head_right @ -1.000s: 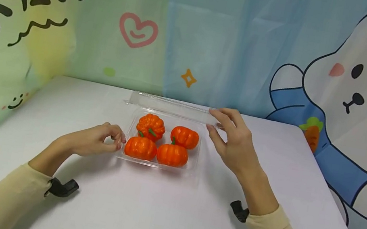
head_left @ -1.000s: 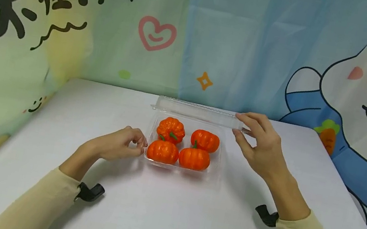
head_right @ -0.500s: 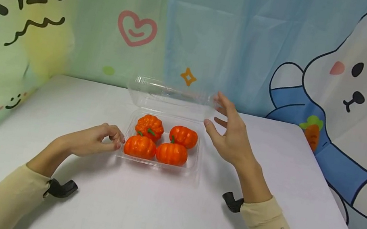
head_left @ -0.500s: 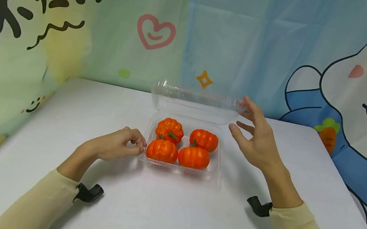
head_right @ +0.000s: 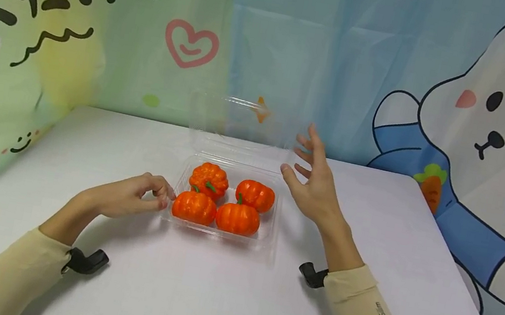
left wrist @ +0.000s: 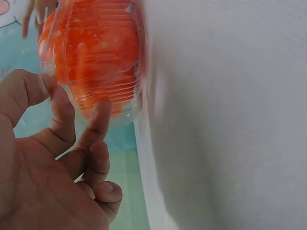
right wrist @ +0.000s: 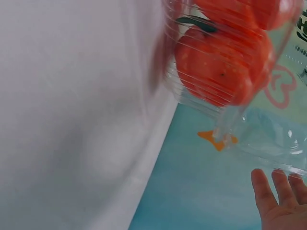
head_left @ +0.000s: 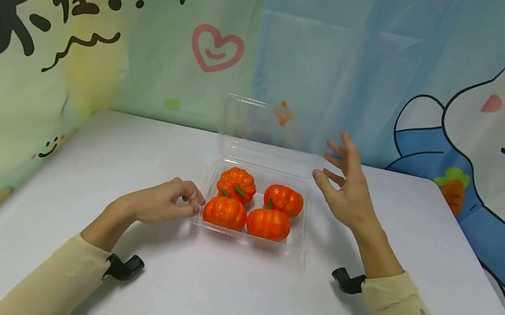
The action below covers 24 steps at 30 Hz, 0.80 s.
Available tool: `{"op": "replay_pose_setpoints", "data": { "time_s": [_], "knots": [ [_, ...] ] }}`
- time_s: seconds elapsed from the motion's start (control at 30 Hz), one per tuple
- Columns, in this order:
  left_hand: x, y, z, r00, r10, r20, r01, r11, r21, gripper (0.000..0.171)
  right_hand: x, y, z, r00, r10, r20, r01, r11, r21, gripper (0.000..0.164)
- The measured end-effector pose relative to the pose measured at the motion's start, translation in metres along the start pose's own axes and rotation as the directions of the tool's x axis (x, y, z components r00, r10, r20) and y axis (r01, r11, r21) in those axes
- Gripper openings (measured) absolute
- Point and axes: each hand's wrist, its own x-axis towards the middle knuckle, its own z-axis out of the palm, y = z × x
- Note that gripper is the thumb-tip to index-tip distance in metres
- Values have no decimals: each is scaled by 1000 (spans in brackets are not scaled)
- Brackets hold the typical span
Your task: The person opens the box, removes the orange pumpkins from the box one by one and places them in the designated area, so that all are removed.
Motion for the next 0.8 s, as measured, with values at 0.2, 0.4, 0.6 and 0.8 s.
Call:
{"op": "replay_pose_setpoints", "data": {
  "time_s": [0.2,0.4,0.6,0.8],
  "knots": [
    [-1,0,-1,1000,-6,1,6,1000,2,14,1,7,5,997,68,33,-68,997,-27,92],
    [-1,0,0,1000,0,-1,0,1000,7,15,-1,12,6,989,125,74,-121,991,-48,93],
    [-2,1,1,1000,11,-2,-11,1000,11,15,-2,16,7,976,171,137,-165,985,-56,84],
    [-3,3,1,1000,10,3,-10,1000,1,14,-4,23,10,965,203,166,-195,979,-65,77]
  ]
}}
